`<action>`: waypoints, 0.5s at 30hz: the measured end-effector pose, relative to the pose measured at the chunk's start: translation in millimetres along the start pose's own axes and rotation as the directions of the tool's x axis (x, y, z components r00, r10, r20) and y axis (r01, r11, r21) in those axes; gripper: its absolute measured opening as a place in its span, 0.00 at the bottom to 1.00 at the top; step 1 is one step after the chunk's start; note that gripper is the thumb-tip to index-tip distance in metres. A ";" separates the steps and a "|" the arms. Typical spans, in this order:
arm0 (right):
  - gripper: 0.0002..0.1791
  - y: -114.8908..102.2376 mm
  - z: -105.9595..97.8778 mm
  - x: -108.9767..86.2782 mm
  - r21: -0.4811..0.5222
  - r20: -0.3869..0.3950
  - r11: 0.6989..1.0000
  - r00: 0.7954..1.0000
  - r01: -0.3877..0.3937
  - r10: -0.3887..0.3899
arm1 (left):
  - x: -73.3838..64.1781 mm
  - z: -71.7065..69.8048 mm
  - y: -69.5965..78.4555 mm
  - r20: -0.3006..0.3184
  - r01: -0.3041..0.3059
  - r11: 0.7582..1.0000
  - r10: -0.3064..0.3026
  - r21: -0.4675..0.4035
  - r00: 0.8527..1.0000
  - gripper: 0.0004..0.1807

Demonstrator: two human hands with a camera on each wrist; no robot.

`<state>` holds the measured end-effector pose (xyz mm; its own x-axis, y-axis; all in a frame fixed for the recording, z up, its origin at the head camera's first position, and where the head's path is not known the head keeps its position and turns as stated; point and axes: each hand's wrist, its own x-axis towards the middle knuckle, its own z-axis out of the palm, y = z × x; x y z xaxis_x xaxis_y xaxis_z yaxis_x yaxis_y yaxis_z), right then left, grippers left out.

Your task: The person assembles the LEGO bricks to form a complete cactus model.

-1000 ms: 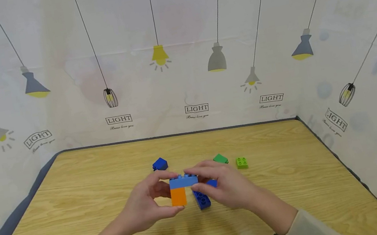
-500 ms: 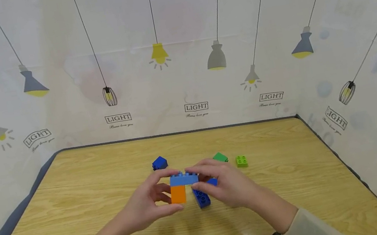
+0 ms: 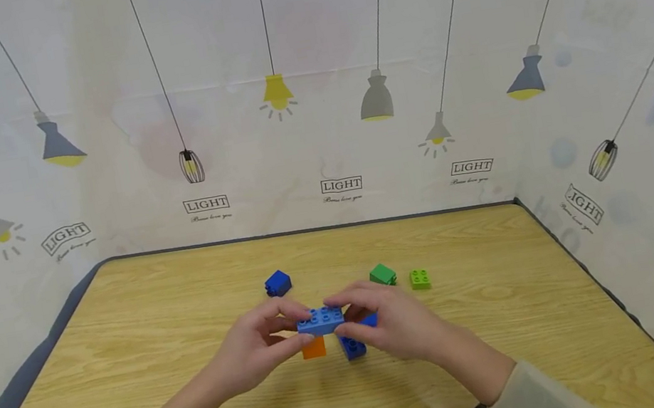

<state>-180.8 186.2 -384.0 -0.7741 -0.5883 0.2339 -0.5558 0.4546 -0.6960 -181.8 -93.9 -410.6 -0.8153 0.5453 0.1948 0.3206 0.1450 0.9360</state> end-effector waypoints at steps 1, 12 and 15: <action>0.20 1.5 0.8 -0.1 -0.012 0.014 1.000 1.000 -0.024 0.024 | 0.6 0.5 -0.8 0.003 0.013 1.000 -0.013 0.000 1.000 0.11; 0.19 15.6 15.4 2.6 -0.155 0.135 0.978 0.977 -0.142 0.163 | 5.2 0.9 -18.6 0.042 0.171 0.978 -0.177 0.117 0.983 0.05; 0.19 18.1 18.7 4.2 -0.160 0.158 0.975 0.971 -0.153 0.179 | 5.4 1.2 -21.8 0.047 0.206 0.969 -0.213 0.133 0.976 0.05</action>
<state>-188.5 179.4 -408.3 -0.8031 -0.5958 -0.0043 -0.4720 0.6406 -0.6057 -192.5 -93.1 -430.3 -0.8414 0.5399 -0.0235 0.2074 0.3628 0.9085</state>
